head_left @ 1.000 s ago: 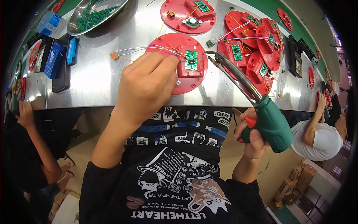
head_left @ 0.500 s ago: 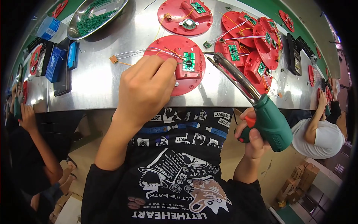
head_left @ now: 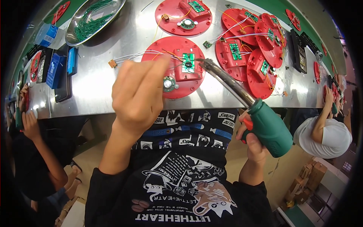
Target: Soldering electronic components onto circuit boards on a factory assembly line.
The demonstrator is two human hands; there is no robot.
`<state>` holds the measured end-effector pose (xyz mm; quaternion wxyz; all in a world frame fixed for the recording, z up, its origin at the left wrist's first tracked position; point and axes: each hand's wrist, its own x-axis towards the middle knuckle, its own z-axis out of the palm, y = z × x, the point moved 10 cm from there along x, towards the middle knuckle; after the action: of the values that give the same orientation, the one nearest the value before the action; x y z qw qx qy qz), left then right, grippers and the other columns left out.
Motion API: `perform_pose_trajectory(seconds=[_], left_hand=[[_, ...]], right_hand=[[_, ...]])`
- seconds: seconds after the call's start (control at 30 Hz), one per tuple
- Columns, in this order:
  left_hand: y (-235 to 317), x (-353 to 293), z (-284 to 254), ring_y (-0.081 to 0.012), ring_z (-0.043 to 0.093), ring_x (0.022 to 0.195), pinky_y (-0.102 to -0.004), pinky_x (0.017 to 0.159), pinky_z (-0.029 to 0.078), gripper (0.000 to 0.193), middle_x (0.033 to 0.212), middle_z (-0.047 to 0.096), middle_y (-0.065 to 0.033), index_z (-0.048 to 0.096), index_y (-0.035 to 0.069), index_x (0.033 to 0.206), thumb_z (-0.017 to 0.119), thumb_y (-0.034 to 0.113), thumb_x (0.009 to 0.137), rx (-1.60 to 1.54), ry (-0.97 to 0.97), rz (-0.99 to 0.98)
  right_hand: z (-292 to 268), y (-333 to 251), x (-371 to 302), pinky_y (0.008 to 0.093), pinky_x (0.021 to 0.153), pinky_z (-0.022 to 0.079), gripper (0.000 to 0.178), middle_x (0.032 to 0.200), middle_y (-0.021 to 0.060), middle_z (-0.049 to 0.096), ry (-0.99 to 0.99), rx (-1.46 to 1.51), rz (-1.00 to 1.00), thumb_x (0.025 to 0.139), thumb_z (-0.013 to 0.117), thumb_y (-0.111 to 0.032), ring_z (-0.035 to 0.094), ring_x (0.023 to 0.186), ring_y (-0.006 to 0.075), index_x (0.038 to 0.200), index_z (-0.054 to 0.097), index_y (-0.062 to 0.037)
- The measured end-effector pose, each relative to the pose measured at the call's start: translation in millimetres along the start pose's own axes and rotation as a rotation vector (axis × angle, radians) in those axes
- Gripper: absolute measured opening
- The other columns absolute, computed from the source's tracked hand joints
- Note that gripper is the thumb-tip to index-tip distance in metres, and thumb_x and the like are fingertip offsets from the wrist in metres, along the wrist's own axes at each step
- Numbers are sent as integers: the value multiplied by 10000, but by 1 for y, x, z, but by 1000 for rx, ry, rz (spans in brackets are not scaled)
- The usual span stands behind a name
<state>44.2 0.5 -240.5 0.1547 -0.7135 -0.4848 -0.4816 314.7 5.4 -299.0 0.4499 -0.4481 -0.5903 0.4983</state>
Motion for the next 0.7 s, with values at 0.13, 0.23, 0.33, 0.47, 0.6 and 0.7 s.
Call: perform_pose_trajectory(seconds=[0.13,0.23,0.33,0.47,0.6,0.7], left_hand=[[4,-1,17,-264,581,667,-352,575,482,284,806,645,-116,695,-57,983,682,-90,701,-131,-137,31],[2,-2,24,-257,582,662,-347,570,485,265,804,649,-111,683,-52,944,687,-83,681,-143,-182,18],[3,-2,26,-254,579,656,-349,568,488,256,802,648,-109,676,-48,931,692,-75,677,-133,-206,17],[2,-3,25,-251,580,655,-353,569,489,266,795,643,-104,677,-42,939,699,-70,676,-130,-202,1],[2,-3,25,-249,580,656,-350,575,491,278,798,646,-102,678,-39,947,703,-69,672,-141,-194,1],[1,-3,27,-248,581,656,-349,581,493,282,806,653,-101,679,-38,952,709,-67,673,-141,-218,-16]], right_hand=[[-1,13,-4,340,657,519,329,800,119,672,-16,-115,-5,736,705,-139,622,648,215,978,660,79],[-1,13,-3,343,670,522,305,759,107,664,-3,-129,-40,716,709,-125,625,651,217,945,667,73],[2,10,0,327,655,526,299,744,103,663,9,-90,-46,713,713,-113,631,642,209,943,676,74],[14,8,0,312,599,481,446,1030,202,622,-225,-105,-150,879,615,-196,588,537,191,1228,590,81],[16,5,1,301,557,478,443,1021,205,619,-201,-123,-149,876,617,-189,591,530,197,1222,589,85],[19,-1,3,298,521,470,438,1003,201,614,-209,-67,-162,875,625,-178,591,543,200,1220,587,89]])
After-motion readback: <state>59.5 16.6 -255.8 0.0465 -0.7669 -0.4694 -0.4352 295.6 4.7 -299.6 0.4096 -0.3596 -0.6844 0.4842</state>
